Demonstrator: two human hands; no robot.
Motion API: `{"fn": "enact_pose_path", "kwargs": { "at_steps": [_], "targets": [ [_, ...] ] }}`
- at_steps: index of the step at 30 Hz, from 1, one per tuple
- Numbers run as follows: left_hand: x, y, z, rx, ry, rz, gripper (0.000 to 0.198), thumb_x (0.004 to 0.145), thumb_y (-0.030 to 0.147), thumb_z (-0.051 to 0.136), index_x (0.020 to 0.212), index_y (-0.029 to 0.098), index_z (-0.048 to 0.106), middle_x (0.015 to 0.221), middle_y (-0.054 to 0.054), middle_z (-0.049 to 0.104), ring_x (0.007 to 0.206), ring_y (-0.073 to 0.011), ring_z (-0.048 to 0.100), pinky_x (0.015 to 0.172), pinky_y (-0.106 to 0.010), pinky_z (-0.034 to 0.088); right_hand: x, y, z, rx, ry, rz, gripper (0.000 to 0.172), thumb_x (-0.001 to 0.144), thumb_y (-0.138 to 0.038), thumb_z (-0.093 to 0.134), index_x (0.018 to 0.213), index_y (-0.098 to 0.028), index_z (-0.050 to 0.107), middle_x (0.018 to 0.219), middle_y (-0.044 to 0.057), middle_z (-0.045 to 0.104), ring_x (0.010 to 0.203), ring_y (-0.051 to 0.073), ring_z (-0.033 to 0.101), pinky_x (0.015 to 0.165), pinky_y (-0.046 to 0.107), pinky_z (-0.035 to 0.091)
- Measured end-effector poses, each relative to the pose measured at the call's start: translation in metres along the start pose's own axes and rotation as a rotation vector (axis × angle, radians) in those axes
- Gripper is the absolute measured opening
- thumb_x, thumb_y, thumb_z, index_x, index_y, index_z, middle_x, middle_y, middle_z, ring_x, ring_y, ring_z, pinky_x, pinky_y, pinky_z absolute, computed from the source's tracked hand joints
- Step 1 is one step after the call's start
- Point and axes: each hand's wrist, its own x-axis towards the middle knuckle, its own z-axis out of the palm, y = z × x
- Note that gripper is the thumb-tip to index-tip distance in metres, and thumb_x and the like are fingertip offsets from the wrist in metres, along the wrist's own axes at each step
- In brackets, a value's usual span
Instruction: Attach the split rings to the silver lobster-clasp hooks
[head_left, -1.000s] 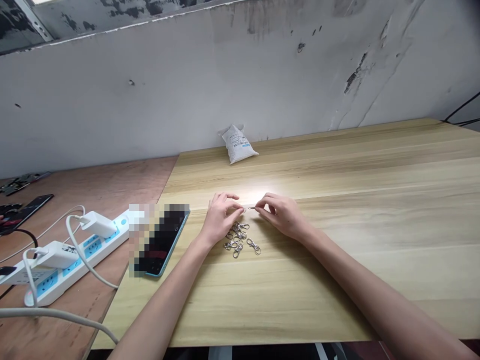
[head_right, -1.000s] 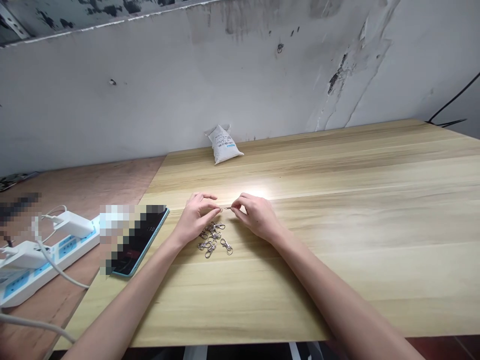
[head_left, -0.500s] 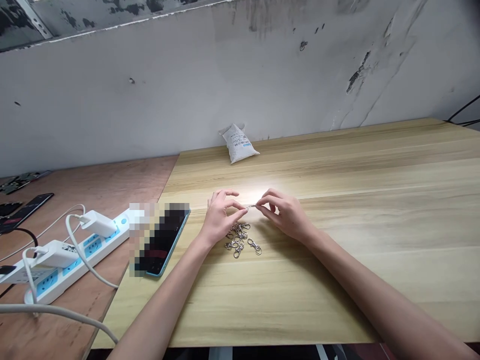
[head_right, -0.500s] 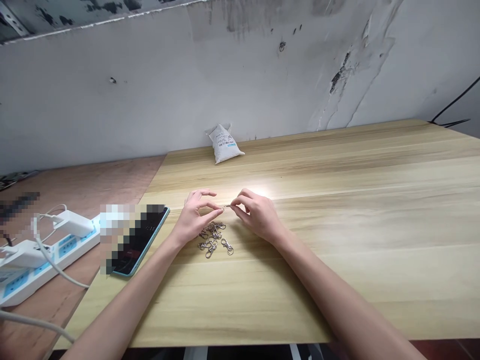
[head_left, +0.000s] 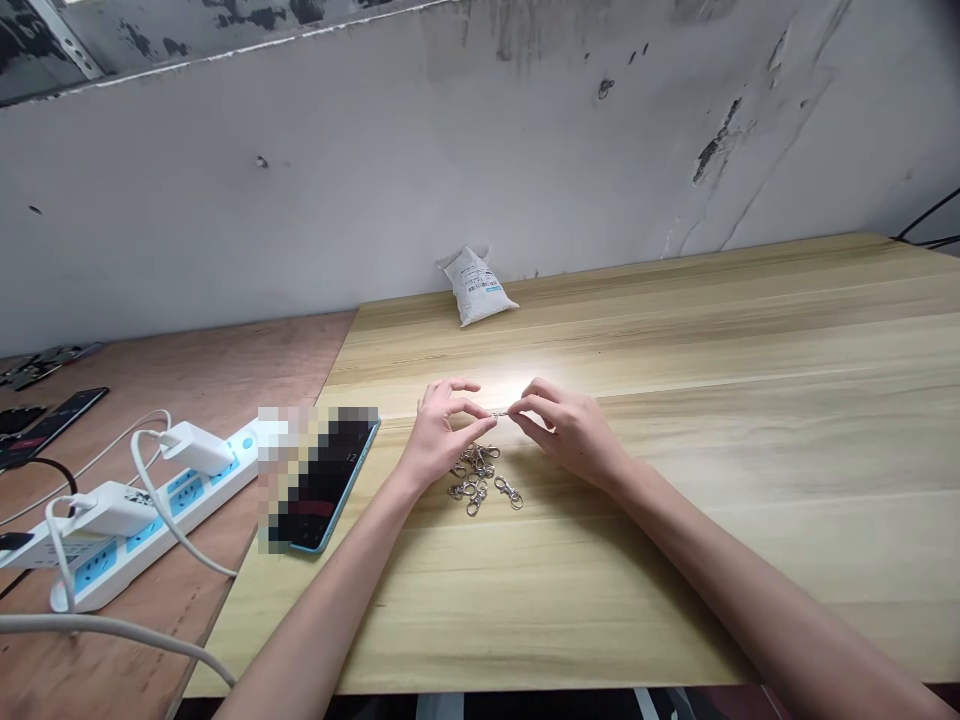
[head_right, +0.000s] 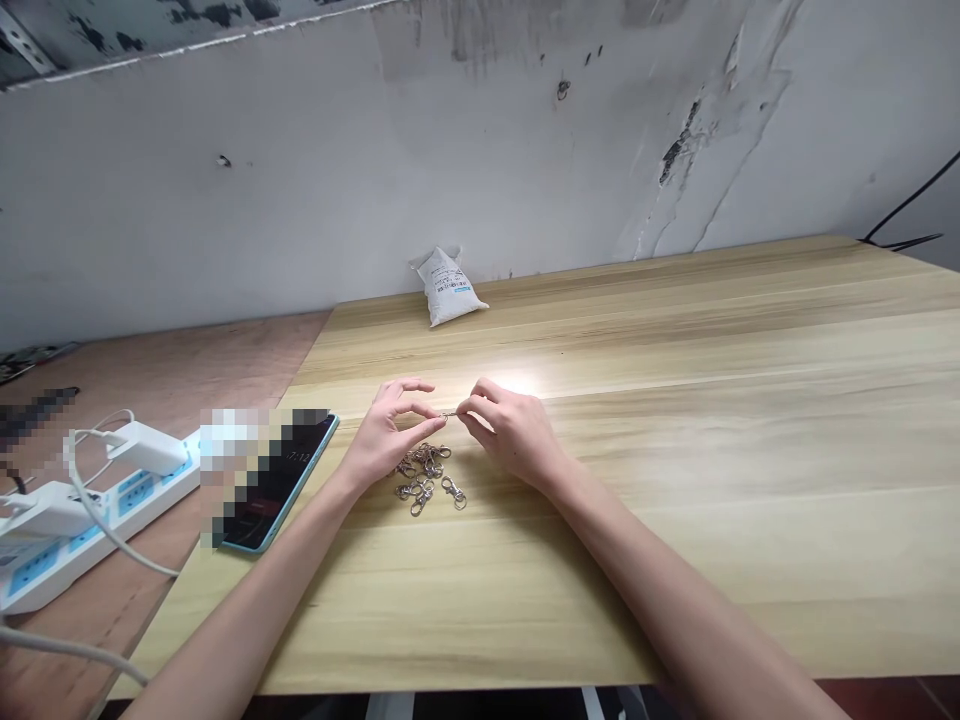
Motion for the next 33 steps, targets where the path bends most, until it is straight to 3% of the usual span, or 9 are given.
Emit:
{"fn": "enact_pose_path", "kwargs": {
  "at_steps": [9,16,20,24,27,33],
  "targets": [
    [-0.002,-0.001,0.001,-0.061,0.015,0.030,0.007,0.079,0.029,0.073,0.075,0.024,0.071,0.118,-0.004,0.062,0.121,-0.0237,0.048,0.107,-0.048,0.034,-0.002,0.003,0.008,0.018,-0.019,-0.020,0.020,0.094,-0.025,0.051,0.090,-0.021,0.070,0.089,0.004,0.065,0.057,0.009,0.047,0.053,0.024,0.028],
    [-0.001,0.001,-0.001,-0.103,0.026,0.067,0.011,0.077,0.030,0.075,0.072,0.022,0.068,0.117,-0.005,0.062,0.120,-0.0237,0.050,0.106,-0.047,0.035,0.002,-0.003,0.007,0.564,-0.115,0.199,0.017,0.090,-0.030,0.058,0.085,-0.019,0.070,0.076,0.002,0.061,0.059,0.011,0.047,0.056,0.025,0.036],
    [0.000,0.002,-0.001,-0.238,0.026,-0.049,0.016,0.074,0.034,0.077,0.079,0.022,0.068,0.116,-0.006,0.063,0.118,-0.0244,0.053,0.104,-0.047,0.038,0.003,-0.006,0.006,0.751,-0.107,0.287,0.021,0.088,-0.038,0.060,0.087,-0.020,0.071,0.079,0.003,0.064,0.064,0.013,0.049,0.057,0.026,0.038],
    [0.000,0.001,0.000,-0.429,-0.120,-0.222,0.024,0.075,0.041,0.075,0.084,0.019,0.073,0.112,-0.010,0.063,0.105,-0.0236,0.061,0.092,-0.040,0.048,0.004,-0.010,0.004,0.757,-0.056,0.268,0.022,0.089,-0.038,0.060,0.088,-0.020,0.072,0.080,0.004,0.063,0.067,0.014,0.051,0.058,0.027,0.038],
    [0.000,0.001,-0.001,-0.516,-0.208,-0.261,0.023,0.076,0.041,0.073,0.080,0.018,0.075,0.109,-0.010,0.064,0.098,-0.0210,0.062,0.089,-0.036,0.049,0.005,-0.013,0.002,0.702,-0.012,0.231,0.019,0.090,-0.035,0.059,0.087,-0.021,0.072,0.077,0.003,0.061,0.063,0.012,0.048,0.056,0.026,0.037],
    [0.000,0.002,-0.002,-0.636,-0.180,-0.292,0.022,0.071,0.037,0.078,0.079,0.017,0.074,0.115,-0.010,0.061,0.100,-0.0208,0.062,0.086,-0.036,0.050,0.005,-0.014,0.001,0.669,-0.017,0.216,0.017,0.090,-0.033,0.059,0.088,-0.022,0.072,0.079,0.003,0.063,0.063,0.012,0.050,0.055,0.026,0.039]
  ]
}}
